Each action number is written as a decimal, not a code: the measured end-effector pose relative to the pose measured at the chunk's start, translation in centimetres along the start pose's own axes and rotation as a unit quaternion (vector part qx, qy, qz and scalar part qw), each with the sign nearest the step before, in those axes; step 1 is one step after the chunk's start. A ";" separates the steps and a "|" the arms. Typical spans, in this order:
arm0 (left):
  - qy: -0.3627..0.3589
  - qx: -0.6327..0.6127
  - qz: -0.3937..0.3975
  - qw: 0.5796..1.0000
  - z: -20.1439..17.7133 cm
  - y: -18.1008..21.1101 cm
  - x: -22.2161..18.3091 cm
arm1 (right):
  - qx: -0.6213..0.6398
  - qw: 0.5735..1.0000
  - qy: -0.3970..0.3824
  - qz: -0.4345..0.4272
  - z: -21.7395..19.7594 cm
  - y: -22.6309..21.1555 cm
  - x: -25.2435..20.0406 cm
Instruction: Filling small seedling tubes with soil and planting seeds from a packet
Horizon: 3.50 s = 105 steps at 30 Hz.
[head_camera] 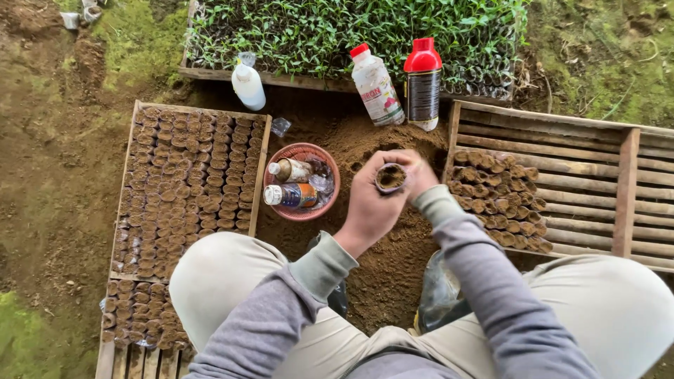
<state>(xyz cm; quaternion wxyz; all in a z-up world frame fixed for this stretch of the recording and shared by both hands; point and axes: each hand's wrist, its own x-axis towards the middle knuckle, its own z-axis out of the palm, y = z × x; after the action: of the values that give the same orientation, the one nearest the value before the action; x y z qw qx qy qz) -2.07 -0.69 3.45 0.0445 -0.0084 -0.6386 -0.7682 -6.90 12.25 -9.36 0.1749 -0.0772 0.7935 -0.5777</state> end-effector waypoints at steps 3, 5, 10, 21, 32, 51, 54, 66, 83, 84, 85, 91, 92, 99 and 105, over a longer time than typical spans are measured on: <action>0.018 0.023 -0.003 1.000 0.6 -0.2 0.0 | 0.018 1.000 -0.001 -0.010 0.8 1.3 0.7; 0.019 0.018 -0.018 0.999 1.0 1.1 -0.2 | 0.033 0.999 0.005 -0.025 0.8 2.0 1.8; 0.021 0.007 -0.060 0.998 1.4 1.7 0.0 | 0.068 0.997 0.014 -0.045 0.8 4.5 2.1; -0.020 -0.009 -0.056 0.998 1.6 0.7 0.0 | 0.084 0.992 0.035 -0.083 -4.5 7.0 -1.7; -0.052 0.006 -0.105 0.993 2.1 -1.9 -2.0 | 0.590 0.783 0.195 -0.005 -5.6 -15.7 -4.7; -0.047 0.024 -0.041 0.998 2.6 -2.9 -3.1 | 0.434 0.865 0.218 -0.130 -2.2 -16.2 -6.4; -0.044 0.040 -0.032 0.998 2.5 -3.8 -3.4 | 0.441 0.861 0.218 -0.130 -2.0 -16.4 -6.5; -0.058 0.016 -0.059 0.996 2.5 -2.9 -4.0 | 0.437 0.865 0.211 -0.124 -1.7 -16.9 -7.1; -0.063 0.030 -0.128 0.989 0.1 0.3 -3.5 | -0.085 0.989 -0.036 -0.112 -6.2 -14.6 -7.8; -0.057 0.020 -0.133 0.989 -0.1 0.7 -3.4 | -0.101 0.983 -0.021 -0.154 -6.3 -14.5 -8.5; -0.056 0.021 -0.132 0.989 -0.1 0.4 -3.6 | -0.100 0.983 -0.021 -0.155 -6.1 -13.7 -8.7; -0.082 -0.031 -0.123 0.989 0.4 1.3 -2.8 | -0.189 0.899 0.097 -0.384 -5.8 -12.6 -9.0; -0.090 -0.048 -0.121 0.987 0.6 1.1 -2.7 | -0.192 0.894 0.108 -0.391 -5.9 -12.1 -8.9; -0.117 -0.082 -0.102 0.984 1.3 -1.5 -1.1 | -0.180 0.894 0.123 -0.392 -6.1 -10.3 -8.2; -0.108 -0.010 -0.064 0.992 1.6 -5.3 -0.7 | -0.173 0.895 0.115 -0.394 -6.5 -12.0 -8.6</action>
<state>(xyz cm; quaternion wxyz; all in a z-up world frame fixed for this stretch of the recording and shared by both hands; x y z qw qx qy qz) -1.83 1.85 -1.49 -0.0741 -0.0502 -0.6313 -0.7704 -2.22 16.95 5.33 -0.1756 -0.3457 0.7999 -0.4580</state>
